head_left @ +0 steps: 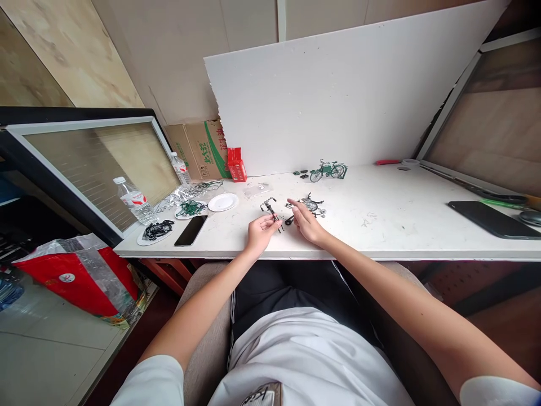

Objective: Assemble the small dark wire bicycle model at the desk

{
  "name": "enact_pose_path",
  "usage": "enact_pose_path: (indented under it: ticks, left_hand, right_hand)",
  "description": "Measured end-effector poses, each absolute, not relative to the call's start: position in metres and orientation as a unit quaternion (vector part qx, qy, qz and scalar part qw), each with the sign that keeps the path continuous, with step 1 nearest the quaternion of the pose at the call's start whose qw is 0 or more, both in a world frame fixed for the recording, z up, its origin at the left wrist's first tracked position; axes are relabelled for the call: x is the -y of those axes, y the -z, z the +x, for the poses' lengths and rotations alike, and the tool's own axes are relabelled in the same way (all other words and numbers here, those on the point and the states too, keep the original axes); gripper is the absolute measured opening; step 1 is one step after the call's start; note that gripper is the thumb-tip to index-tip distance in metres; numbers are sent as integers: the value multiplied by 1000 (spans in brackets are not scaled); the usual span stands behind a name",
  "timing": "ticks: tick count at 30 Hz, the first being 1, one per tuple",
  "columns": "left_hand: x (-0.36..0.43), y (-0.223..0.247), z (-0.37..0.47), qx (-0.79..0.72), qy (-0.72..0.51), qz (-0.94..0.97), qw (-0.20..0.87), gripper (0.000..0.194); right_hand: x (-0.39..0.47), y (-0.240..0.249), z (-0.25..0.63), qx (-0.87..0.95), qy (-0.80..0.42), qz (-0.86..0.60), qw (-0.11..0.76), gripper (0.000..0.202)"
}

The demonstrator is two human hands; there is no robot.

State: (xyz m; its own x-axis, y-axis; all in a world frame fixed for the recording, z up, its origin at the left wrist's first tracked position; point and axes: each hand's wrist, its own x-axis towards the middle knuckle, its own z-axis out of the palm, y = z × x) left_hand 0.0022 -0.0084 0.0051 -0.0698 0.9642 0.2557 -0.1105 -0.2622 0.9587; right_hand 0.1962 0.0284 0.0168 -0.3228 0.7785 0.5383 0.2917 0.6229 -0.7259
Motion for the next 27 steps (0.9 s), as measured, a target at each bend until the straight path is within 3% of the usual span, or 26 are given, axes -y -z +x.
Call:
enact_pose_path:
  ticks: [5, 12, 27]
  left_hand:
    - [7, -5, 2, -413, -612, 517, 433, 50]
    - [4, -2, 1, -411, -607, 525, 432, 49]
    - [6, -4, 1, -411, -596, 524, 448, 48]
  right_hand:
    - [-29, -21, 194, 769, -207, -345, 497, 50]
    - [-25, -23, 194, 731, -232, -333, 549, 34]
    - [-22, -27, 193, 740, -224, -343, 534, 29]
